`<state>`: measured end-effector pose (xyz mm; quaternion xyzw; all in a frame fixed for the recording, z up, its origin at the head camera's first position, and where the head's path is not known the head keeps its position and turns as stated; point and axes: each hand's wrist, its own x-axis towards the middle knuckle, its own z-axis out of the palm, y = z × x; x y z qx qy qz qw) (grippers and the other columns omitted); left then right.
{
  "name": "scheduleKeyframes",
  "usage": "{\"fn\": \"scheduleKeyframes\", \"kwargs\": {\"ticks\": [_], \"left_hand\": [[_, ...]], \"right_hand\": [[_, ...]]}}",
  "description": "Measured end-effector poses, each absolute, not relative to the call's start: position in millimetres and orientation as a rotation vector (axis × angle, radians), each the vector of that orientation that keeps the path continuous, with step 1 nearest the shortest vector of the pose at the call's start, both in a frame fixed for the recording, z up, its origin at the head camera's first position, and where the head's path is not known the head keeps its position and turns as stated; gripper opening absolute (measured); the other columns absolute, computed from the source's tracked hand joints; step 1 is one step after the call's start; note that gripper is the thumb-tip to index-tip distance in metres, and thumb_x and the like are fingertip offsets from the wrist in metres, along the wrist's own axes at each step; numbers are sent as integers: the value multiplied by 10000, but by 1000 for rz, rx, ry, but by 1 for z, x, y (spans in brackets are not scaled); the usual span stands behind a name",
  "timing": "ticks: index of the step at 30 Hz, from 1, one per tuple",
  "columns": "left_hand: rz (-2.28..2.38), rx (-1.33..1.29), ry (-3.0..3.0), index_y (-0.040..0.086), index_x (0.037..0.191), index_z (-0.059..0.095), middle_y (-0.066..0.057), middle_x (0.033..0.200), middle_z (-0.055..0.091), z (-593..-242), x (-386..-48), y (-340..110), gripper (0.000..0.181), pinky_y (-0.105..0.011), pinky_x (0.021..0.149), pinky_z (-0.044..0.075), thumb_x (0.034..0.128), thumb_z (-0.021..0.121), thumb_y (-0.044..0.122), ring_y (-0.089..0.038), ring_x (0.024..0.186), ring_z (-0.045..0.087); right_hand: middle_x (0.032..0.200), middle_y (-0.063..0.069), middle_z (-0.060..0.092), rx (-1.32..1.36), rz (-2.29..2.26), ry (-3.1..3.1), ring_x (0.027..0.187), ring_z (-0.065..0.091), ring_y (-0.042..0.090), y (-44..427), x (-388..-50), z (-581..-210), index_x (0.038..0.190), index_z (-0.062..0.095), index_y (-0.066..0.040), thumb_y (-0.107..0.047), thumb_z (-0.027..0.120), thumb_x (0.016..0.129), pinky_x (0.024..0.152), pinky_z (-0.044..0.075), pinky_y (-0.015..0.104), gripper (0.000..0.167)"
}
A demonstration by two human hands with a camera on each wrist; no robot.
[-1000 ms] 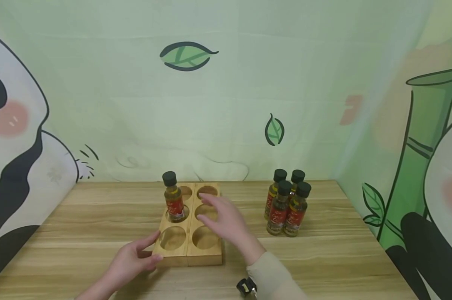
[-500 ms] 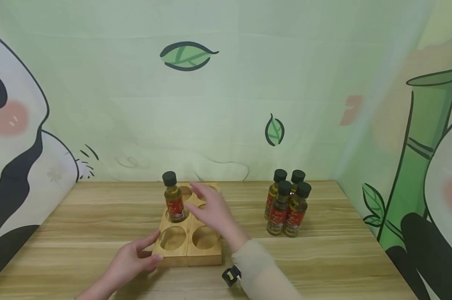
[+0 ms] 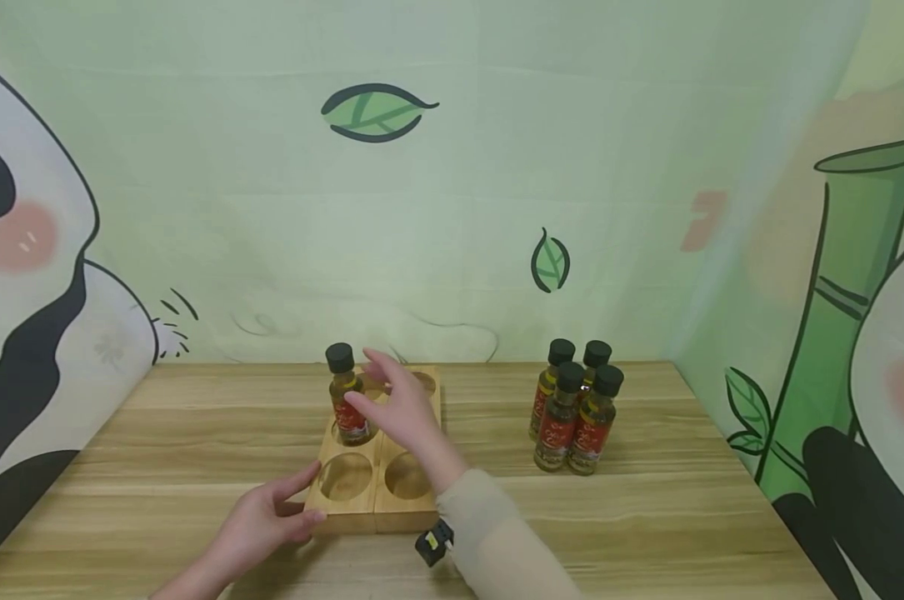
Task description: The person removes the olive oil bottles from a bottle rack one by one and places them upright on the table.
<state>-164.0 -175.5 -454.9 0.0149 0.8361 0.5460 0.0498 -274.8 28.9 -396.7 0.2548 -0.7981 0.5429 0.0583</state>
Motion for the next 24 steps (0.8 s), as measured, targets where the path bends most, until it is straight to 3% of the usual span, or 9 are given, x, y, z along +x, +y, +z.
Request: {"fn": "scheduleKeyframes", "kwargs": {"ticks": [10,17,24], "left_hand": [[1687,81,2551,18,1420,520,-232,1424,498,-456,-163,-177,697,-299,632,596,806,832,131,-260,960,702],[1688,61,2546,30,1415,531,-226,1431,495,-455,-164,-176,699,-305,646,600,798,840,142,-271,972,699],[1687,70,2542,29,1417,529,-212,1425,505,-457,-165,-176,707,-304,654,601,798,842,163,-276,979,697]], "right_hand": [[1344,170,582,684,1873,-2353,1248,542,301,15,-277,-395,1465,455,-82,-177,728,921,1058,435,471,616],[1321,106,608,643,1855,-2396,1242,538,238,9,-280,-393,1472,461,-142,-223,727,926,1062,437,405,613],[1308,96,619,622,1894,-2378,1231,548,227,4,-282,-389,1462,482,-170,-221,718,934,1053,442,413,581]]}}
